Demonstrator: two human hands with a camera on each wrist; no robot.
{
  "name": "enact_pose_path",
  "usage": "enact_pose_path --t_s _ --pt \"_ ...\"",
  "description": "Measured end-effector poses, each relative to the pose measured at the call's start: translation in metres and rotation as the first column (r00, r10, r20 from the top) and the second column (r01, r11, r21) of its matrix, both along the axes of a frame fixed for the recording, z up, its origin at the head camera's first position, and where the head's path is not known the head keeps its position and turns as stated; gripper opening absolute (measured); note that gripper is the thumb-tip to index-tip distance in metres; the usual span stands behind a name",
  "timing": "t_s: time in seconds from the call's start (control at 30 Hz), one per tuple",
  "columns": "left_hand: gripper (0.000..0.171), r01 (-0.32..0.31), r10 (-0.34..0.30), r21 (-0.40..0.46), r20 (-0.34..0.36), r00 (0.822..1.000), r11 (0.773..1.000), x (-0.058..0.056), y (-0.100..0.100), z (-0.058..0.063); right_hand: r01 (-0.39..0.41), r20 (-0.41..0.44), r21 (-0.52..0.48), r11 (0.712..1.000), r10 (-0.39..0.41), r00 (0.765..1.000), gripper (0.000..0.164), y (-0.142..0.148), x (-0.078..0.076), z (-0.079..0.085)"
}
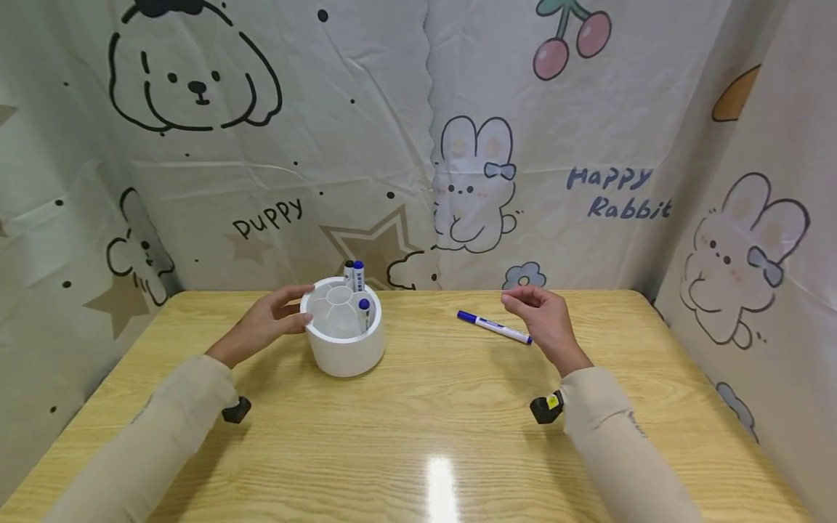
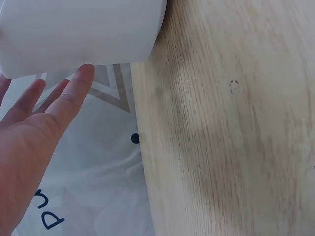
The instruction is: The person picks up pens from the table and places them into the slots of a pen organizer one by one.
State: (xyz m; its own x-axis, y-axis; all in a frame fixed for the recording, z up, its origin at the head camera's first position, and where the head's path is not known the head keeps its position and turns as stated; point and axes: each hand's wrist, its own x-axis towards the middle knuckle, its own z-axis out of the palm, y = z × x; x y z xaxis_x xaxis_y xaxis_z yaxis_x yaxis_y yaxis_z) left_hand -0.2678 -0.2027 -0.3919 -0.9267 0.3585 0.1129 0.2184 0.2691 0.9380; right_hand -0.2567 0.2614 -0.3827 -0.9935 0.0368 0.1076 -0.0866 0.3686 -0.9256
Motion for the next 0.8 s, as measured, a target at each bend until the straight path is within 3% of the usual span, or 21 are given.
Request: enact_pose_path --t_s 0.47,0.8 --pt "0.054 -0.033 0.034 0.056 0.0 0.999 0.998 0.006 0.004 -0.003 0.078 0.107 0.115 0.99 -0.09 0.99 0.056 0.031 -0.005 -0.025" --pt "0.053 -0.054 0.054 0.056 -0.006 0.999 0.997 0.006 0.006 -0.006 0.086 0.131 0.2 0.976 -0.113 0.985 0.039 0.039 -0.008 -0.038"
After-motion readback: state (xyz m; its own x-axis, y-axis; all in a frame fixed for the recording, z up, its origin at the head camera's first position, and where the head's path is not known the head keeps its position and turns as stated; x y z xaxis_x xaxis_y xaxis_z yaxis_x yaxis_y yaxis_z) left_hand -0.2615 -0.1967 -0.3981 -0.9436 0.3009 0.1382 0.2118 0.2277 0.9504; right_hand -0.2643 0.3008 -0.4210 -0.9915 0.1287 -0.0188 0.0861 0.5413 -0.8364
